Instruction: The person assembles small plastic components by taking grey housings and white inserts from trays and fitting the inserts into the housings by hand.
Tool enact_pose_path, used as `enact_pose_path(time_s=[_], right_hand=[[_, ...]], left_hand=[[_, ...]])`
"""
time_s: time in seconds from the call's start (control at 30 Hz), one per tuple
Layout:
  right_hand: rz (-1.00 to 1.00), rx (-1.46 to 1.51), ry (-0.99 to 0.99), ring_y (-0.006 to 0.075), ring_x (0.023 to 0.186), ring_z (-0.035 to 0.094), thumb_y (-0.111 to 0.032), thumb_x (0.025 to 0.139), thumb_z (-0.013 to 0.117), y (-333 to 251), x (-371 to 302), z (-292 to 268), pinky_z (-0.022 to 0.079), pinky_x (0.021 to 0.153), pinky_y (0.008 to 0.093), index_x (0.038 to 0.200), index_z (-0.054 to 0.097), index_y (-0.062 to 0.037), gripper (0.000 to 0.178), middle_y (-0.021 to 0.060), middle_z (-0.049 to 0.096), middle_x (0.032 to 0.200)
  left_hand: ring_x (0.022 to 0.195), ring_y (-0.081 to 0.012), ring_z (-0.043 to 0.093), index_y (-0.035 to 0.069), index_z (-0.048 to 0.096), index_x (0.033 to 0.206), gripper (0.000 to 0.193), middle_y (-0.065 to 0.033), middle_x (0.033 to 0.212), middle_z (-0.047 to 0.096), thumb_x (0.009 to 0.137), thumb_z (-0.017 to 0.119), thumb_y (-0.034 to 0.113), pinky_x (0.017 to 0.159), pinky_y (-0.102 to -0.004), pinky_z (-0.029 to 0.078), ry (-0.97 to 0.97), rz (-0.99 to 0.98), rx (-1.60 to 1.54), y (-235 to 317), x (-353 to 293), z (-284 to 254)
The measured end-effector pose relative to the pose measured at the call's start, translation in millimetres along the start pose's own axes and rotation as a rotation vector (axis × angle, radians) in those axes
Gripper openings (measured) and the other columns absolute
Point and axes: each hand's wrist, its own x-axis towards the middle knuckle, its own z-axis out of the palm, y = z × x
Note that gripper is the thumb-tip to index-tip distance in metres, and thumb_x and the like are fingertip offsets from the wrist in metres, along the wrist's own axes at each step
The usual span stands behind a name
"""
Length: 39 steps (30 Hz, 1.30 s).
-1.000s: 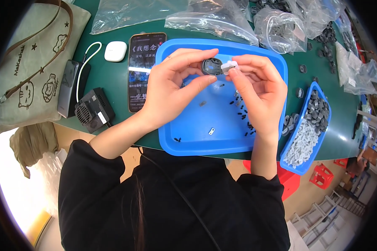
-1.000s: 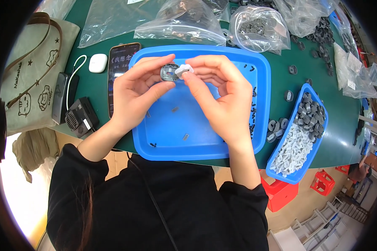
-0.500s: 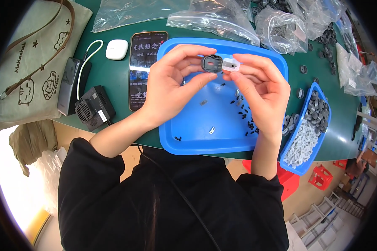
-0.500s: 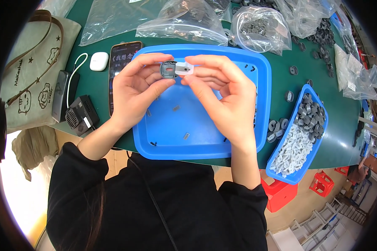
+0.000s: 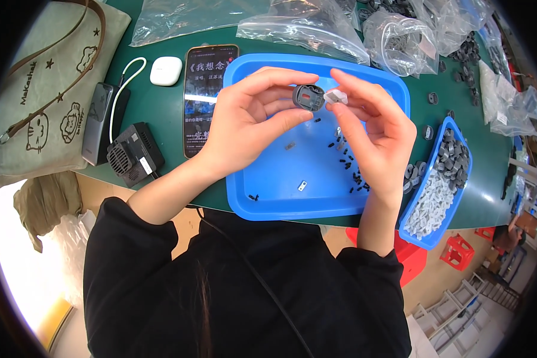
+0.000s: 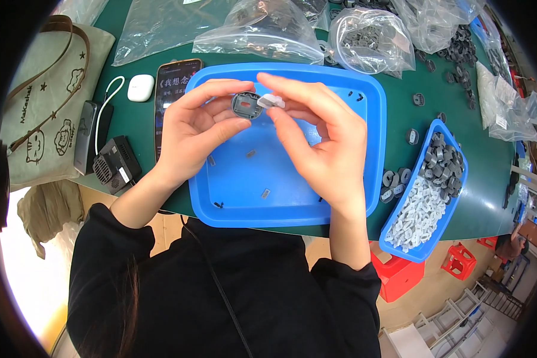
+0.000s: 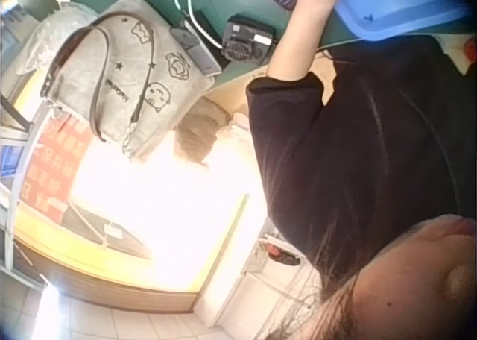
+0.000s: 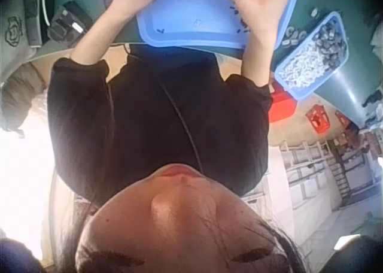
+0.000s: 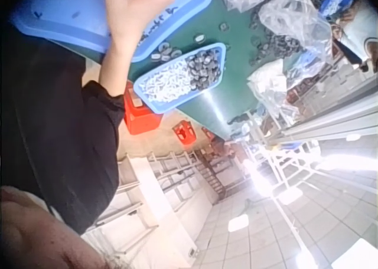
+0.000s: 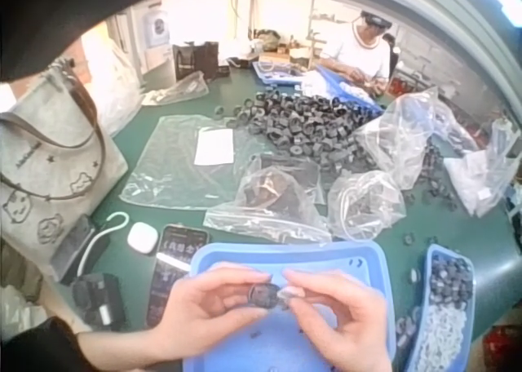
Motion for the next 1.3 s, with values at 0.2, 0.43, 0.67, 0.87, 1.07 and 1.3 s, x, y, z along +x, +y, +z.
enact_pose_path(time_s=[0.2,0.43,0.67,0.87,1.07,1.3], right_hand=[[0.121,0.214,-0.006,0.0172,0.087,0.064,0.006,0.085,0.055,3,0,-3,0.052,0.078,0.0261,0.104,0.056,0.0046,0.019,0.0123,0.064,0.096],[0.189,0.368,-0.059,0.0173,0.084,0.065,0.003,0.087,0.054,3,0,-10,0.052,0.075,0.0266,0.104,0.053,0.0055,0.018,0.0144,0.065,0.092],[0.252,0.370,-0.065,0.0181,0.081,0.065,0.004,0.086,0.053,0,1,-10,0.053,0.075,0.0280,0.107,0.050,0.0051,0.021,0.0150,0.065,0.089],[0.224,0.471,-0.089,0.0191,0.081,0.065,0.003,0.087,0.053,2,-2,-6,0.053,0.075,0.0286,0.115,0.048,0.0049,0.028,0.0161,0.065,0.090],[0.181,0.393,-0.154,0.0195,0.081,0.065,0.004,0.087,0.052,3,-1,-8,0.052,0.076,0.0286,0.111,0.052,0.0058,0.024,0.0181,0.065,0.094],[0.232,0.358,-0.114,0.0150,0.076,0.063,-0.001,0.087,0.056,-2,-2,-11,0.052,0.071,0.0260,0.107,0.058,0.0062,0.022,0.0149,0.065,0.092]], left_hand=[[0.105,-0.0190,0.057,-0.005,0.052,0.115,0.036,-0.0123,0.120,0.052,0.080,0.058,-0.011,0.092,-0.0307,0.049,0.007,-0.026,-0.049,1,2,-1],[0.105,-0.0196,0.057,-0.005,0.052,0.114,0.035,-0.0134,0.120,0.052,0.080,0.058,-0.011,0.091,-0.0312,0.050,0.012,-0.004,-0.036,0,0,-1],[0.105,-0.0199,0.057,-0.005,0.051,0.114,0.036,-0.0135,0.120,0.052,0.080,0.059,-0.011,0.091,-0.0312,0.050,0.003,-0.019,-0.043,0,2,1],[0.103,-0.0193,0.057,-0.004,0.049,0.111,0.035,-0.0113,0.113,0.052,0.078,0.061,-0.011,0.090,-0.0305,0.050,-0.006,0.026,-0.065,-1,0,-1],[0.102,-0.0193,0.058,-0.004,0.049,0.110,0.035,-0.0107,0.112,0.052,0.078,0.061,-0.011,0.089,-0.0304,0.050,-0.003,0.007,-0.065,0,1,0],[0.102,-0.0187,0.058,-0.004,0.050,0.110,0.035,-0.0105,0.112,0.053,0.078,0.062,-0.010,0.090,-0.0306,0.049,0.007,0.038,-0.052,0,0,0]])
